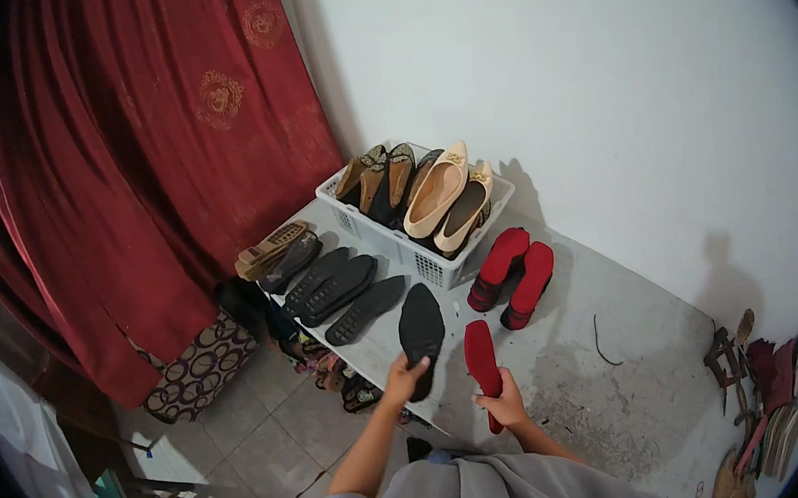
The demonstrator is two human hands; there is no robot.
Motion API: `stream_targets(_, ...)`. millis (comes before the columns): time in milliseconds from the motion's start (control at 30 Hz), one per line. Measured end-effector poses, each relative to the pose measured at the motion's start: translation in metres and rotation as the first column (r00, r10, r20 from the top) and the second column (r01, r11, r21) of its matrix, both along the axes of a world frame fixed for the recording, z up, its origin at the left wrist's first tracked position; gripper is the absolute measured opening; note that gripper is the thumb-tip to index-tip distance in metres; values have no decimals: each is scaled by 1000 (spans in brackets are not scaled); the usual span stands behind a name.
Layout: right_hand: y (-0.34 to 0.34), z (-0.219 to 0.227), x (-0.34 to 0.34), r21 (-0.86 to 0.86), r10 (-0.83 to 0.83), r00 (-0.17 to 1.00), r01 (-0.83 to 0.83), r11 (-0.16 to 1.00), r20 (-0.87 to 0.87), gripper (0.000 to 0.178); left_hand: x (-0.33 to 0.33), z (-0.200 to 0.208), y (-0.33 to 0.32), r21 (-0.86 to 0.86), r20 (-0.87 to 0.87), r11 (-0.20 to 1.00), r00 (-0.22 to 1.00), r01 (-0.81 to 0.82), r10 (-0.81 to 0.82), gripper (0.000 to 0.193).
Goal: The person aligns shoe soles and shoe uppers by hand on a work table, checking their fit.
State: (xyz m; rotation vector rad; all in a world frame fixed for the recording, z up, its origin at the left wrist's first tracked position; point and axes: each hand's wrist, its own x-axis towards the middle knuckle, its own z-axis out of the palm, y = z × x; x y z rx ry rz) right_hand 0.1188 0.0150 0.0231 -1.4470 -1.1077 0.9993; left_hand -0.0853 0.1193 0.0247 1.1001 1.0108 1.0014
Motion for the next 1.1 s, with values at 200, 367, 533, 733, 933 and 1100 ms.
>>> stream_targets(200,-27,43,-11,-21,226,973,-227,974,-39,63,51,-9,-80,-212,482,977,868,-13,117,40)
stream_targets(367,-42,33,-13,-25,221,975,-220,975,23,72,73,-5,-103,-170,541,983,827,-71,153,31)
stream_targets(533,-52,49,-4,-62,241,957,-233,970,161,75,62,39,-109,-163,654,986,751,16,96,45)
stream_targets(733,-57,64,14,-73,315,947,-310,948,69,74,50,59,-104,-227,904,965,398,133,158,74)
stream_targets(933,-85,68,35,-8,411,900,-414,910,145,73,47,102,-106,-216,915,972,329,-93,235,68)
stream_targets(1100,-123,78,54,-58,411,901,-406,912,142,74,58,104,-124,-217,826,957,486,-192,285,67)
